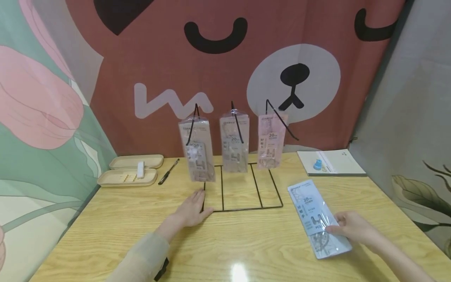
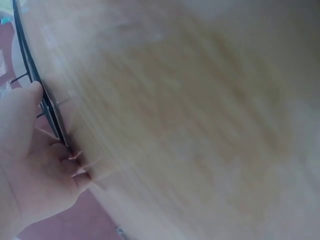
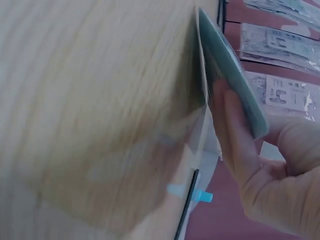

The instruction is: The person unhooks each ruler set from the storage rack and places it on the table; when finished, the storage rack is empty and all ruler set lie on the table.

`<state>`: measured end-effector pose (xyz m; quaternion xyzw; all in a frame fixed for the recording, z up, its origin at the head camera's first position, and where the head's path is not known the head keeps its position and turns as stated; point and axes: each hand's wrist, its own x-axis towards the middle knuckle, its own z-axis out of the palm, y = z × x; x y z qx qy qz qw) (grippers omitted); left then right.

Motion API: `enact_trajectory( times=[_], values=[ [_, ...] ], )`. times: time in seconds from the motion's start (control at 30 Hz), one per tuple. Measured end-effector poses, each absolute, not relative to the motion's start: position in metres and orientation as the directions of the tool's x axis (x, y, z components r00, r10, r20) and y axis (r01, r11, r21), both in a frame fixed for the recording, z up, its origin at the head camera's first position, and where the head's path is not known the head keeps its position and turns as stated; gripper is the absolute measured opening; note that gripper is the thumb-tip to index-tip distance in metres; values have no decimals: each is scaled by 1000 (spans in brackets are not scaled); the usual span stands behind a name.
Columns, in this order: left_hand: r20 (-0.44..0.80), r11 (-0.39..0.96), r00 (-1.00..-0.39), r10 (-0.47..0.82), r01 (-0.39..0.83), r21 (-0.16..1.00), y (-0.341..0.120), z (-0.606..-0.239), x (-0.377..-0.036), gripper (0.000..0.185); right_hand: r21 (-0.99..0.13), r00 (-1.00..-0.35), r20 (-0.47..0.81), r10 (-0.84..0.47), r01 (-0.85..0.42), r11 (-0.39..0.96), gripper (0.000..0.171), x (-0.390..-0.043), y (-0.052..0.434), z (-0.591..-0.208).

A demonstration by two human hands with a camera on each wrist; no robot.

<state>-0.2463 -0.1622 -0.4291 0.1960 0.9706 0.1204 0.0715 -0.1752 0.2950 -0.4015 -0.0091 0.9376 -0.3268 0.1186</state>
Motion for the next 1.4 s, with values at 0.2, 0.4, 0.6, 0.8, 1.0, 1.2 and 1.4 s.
enact_trajectory(
  times=[0.2,0.4,0.6,0.8,1.0,1.2,1.4],
  values=[
    [-101,901,-919,382,347,259,-163,-429,-246,74,-476,-986,-151,-77,4,879,28,-175,290,-395],
    [-92,907,-923,373,342,248,-164,-430,-247,75,-356,-994,-25,-111,-95,930,51,-183,284,-371],
    [-94,907,-920,380,351,233,-164,-431,-248,75,-373,-985,80,-155,-173,911,69,-199,269,-360],
    [-87,903,-918,387,358,239,-162,-430,-249,75,-457,-980,59,-189,-195,868,77,-228,256,-367],
    [-100,906,-918,383,351,238,-160,-431,-249,75,-612,-967,143,-212,-255,749,75,-264,248,-379],
    [-96,905,-919,382,351,242,-161,-431,-248,75,-684,-956,218,-194,-292,669,72,-288,237,-386],
    [-105,906,-916,386,356,228,-161,-432,-249,76,-699,-962,195,-193,-274,661,76,-312,223,-387]
  ],
)
